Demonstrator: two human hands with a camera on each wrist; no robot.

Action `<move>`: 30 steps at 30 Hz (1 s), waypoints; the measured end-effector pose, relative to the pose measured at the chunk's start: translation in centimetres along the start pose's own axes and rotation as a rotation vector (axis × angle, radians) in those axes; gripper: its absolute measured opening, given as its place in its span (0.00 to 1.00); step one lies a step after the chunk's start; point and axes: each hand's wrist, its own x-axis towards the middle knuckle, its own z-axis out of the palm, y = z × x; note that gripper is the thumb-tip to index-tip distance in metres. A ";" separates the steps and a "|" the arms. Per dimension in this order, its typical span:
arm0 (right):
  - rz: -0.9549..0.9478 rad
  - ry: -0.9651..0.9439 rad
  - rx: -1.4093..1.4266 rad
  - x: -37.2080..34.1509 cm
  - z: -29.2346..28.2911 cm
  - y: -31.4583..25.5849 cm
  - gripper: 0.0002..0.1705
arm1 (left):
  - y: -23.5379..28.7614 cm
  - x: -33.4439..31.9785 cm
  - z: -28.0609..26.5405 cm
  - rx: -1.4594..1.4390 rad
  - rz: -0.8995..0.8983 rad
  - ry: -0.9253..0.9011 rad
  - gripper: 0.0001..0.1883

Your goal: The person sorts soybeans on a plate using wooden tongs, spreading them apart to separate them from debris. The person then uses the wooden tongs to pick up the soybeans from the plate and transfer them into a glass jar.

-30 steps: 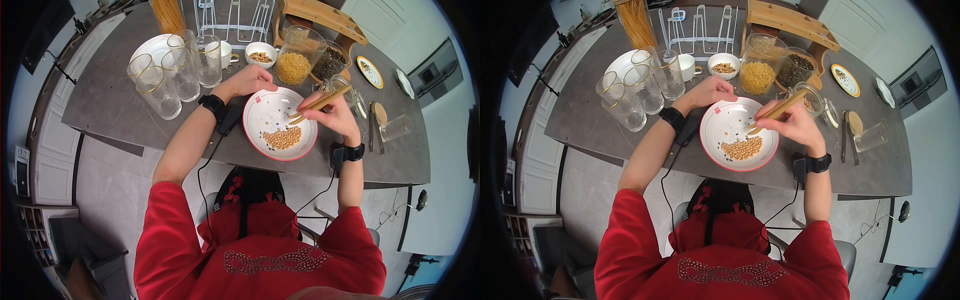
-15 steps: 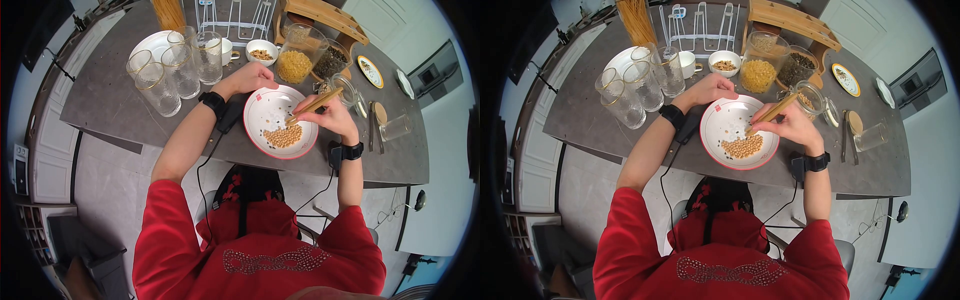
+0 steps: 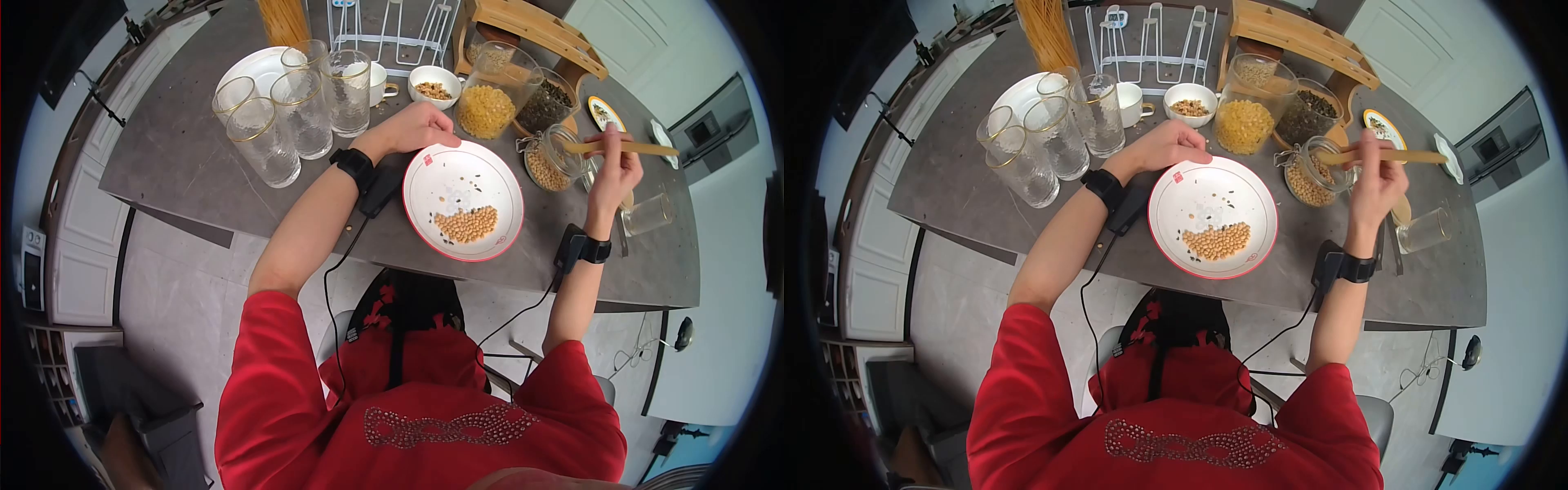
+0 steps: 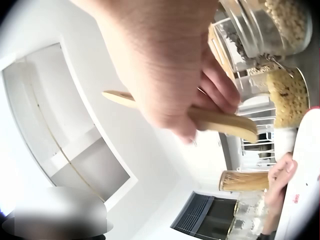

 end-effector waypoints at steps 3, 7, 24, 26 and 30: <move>0.016 0.075 -0.081 0.5 -0.3 0.7 0.12 | 0.1 0.0 0.0 -0.029 0.012 -0.003 0.14; 0.082 -0.121 0.007 -1.1 2.2 -0.3 0.11 | 0.5 -0.3 0.1 -0.046 -0.013 -0.024 0.14; -0.020 -0.805 -0.260 -3.9 5.5 -1.3 0.09 | 0.1 0.0 -0.2 -0.004 -0.028 -0.027 0.13; -0.032 -0.760 -0.254 -3.7 5.0 -1.0 0.09 | -0.1 0.1 0.0 -0.024 -0.023 -0.032 0.13; -0.058 -0.040 -0.088 -1.8 3.4 -0.5 0.12 | -0.3 0.1 0.0 -0.007 0.015 -0.004 0.13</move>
